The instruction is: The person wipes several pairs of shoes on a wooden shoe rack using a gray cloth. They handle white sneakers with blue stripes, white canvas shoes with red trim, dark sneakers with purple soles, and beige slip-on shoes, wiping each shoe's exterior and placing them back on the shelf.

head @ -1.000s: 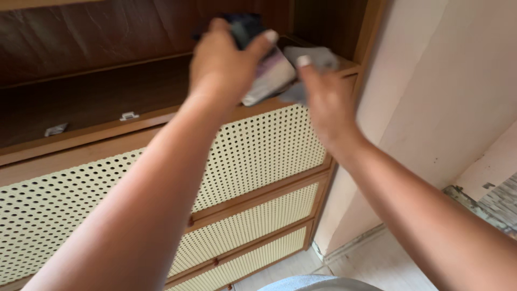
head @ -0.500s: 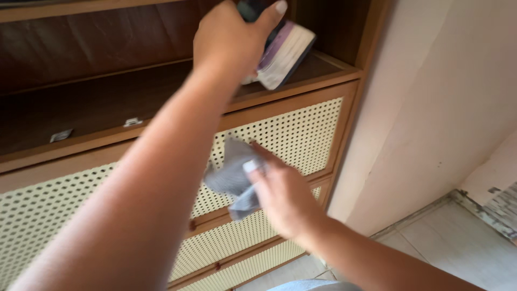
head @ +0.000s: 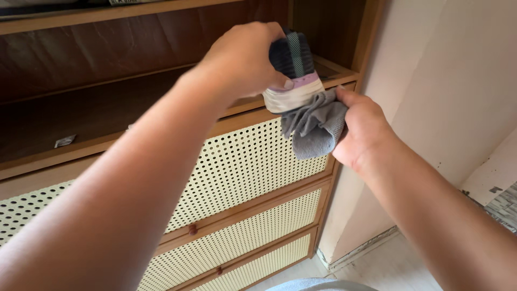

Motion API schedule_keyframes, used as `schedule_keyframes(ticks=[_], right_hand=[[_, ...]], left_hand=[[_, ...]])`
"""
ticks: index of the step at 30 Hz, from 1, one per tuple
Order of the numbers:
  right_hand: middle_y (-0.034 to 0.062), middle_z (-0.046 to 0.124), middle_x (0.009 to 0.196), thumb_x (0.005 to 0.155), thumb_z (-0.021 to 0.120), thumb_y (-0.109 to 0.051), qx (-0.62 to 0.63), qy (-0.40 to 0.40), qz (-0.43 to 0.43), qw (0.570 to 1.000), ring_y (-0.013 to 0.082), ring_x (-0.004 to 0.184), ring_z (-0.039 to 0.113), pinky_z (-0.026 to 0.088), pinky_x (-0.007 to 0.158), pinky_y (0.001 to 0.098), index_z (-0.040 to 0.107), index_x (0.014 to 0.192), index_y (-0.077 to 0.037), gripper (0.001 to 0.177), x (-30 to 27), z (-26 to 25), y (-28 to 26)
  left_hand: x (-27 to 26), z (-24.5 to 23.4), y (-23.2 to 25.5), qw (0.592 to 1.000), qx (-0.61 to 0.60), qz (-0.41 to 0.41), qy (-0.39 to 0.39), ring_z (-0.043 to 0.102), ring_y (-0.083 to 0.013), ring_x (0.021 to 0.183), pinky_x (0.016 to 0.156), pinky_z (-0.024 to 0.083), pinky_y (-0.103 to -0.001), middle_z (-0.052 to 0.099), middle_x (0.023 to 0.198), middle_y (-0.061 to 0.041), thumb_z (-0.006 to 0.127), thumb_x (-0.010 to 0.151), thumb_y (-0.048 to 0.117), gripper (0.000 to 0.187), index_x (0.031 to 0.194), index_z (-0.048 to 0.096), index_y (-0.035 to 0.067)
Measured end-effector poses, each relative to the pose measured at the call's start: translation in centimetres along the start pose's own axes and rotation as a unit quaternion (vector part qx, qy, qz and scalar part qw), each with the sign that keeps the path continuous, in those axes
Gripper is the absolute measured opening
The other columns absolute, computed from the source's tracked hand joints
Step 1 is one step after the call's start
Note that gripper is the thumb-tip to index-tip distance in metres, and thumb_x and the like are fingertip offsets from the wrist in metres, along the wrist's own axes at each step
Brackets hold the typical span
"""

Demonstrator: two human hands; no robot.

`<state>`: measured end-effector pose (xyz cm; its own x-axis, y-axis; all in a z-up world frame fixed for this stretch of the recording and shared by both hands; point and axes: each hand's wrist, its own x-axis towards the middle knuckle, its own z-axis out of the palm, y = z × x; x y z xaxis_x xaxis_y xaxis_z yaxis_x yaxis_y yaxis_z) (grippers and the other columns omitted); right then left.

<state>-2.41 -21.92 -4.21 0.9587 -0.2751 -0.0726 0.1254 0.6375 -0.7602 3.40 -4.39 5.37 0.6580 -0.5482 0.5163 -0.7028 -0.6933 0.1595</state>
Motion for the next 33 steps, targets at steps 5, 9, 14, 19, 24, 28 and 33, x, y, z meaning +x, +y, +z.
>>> schedule_keyframes(ticks=[5,9,14,19,24,28,33], right_hand=[[0.0194,0.07,0.117,0.106,0.026,-0.023,-0.033,0.026,0.015,0.999,0.0277,0.104,0.071,0.059,0.1,0.0475,0.056,0.117,0.002,0.041,0.2,0.0,0.4],[0.0121,0.072,0.112,0.105,0.041,-0.023,-0.057,-0.013,0.013,0.998,0.0232,0.097,0.071,0.059,0.094,0.0457,0.061,0.115,-0.002,0.031,0.4,-0.6,1.7],[0.0104,0.073,0.099,0.105,0.05,-0.022,-0.104,-0.083,0.018,0.991,0.0225,0.089,0.07,0.059,0.086,0.0433,0.063,0.111,-0.003,0.024,-0.5,-0.5,2.2],[0.0103,0.074,0.096,0.104,0.048,-0.024,-0.153,0.057,-0.06,0.985,0.0236,0.088,0.072,0.061,0.083,0.0423,0.063,0.104,-0.005,0.025,-1.7,-0.2,-0.8],[0.0224,0.069,0.113,0.108,0.046,-0.02,-0.331,0.033,-0.226,0.915,0.0337,0.097,0.07,0.053,0.087,0.0497,0.059,0.134,-0.002,0.034,-0.4,2.2,3.2],[0.0201,0.063,0.138,0.101,0.047,-0.007,-0.422,-0.051,-0.412,0.806,0.0257,0.116,0.069,0.051,0.103,0.0364,0.037,0.156,-0.006,0.055,2.3,1.9,8.8],[0.0288,0.064,0.129,0.095,0.05,0.005,-0.469,0.03,-0.588,0.658,0.0393,0.111,0.064,0.05,0.093,0.0444,0.049,0.147,0.001,0.052,7.1,-0.1,7.0]], left_hand=[[-1.1,-0.3,2.4,0.999,0.034,-0.015,-0.003,0.069,-0.0292,0.101,0.087,0.054,-0.044,0.073,0.106,-0.009,0.091,0.062,0.043,0.069,0.122,0.068,0.017],[-0.2,-0.3,3.7,0.986,0.147,-0.065,-0.049,0.064,-0.029,0.103,0.092,0.052,-0.044,0.073,0.101,-0.013,0.079,0.074,0.071,0.07,0.107,0.073,0.009],[0.6,0.3,3.5,0.98,0.163,-0.096,0.055,0.072,-0.0302,0.087,0.089,0.051,-0.045,0.074,0.089,-0.012,0.083,0.072,0.059,0.054,0.093,0.076,0.009],[1.2,-0.5,0.7,0.977,0.144,-0.154,0.019,0.072,-0.0303,0.084,0.083,0.057,-0.044,0.075,0.086,-0.011,0.074,0.075,0.021,0.017,0.088,0.079,0.011],[1.6,1.5,0.3,0.972,0.21,-0.043,0.102,0.069,-0.0359,0.078,0.086,0.046,-0.051,0.071,0.08,-0.015,0.077,0.063,0.026,0.024,0.08,0.075,0.009],[0.2,2.4,-0.9,0.974,0.171,-0.071,0.129,0.068,-0.033,0.066,0.084,0.049,-0.041,0.069,0.067,-0.015,0.074,0.073,0.026,0.019,0.069,0.074,0.008],[-1.3,1.4,-3.1,0.987,0.061,-0.031,0.143,0.064,-0.0328,0.061,0.078,0.052,-0.042,0.066,0.06,-0.012,0.074,0.075,0.033,0.022,0.07,0.074,0.012]])
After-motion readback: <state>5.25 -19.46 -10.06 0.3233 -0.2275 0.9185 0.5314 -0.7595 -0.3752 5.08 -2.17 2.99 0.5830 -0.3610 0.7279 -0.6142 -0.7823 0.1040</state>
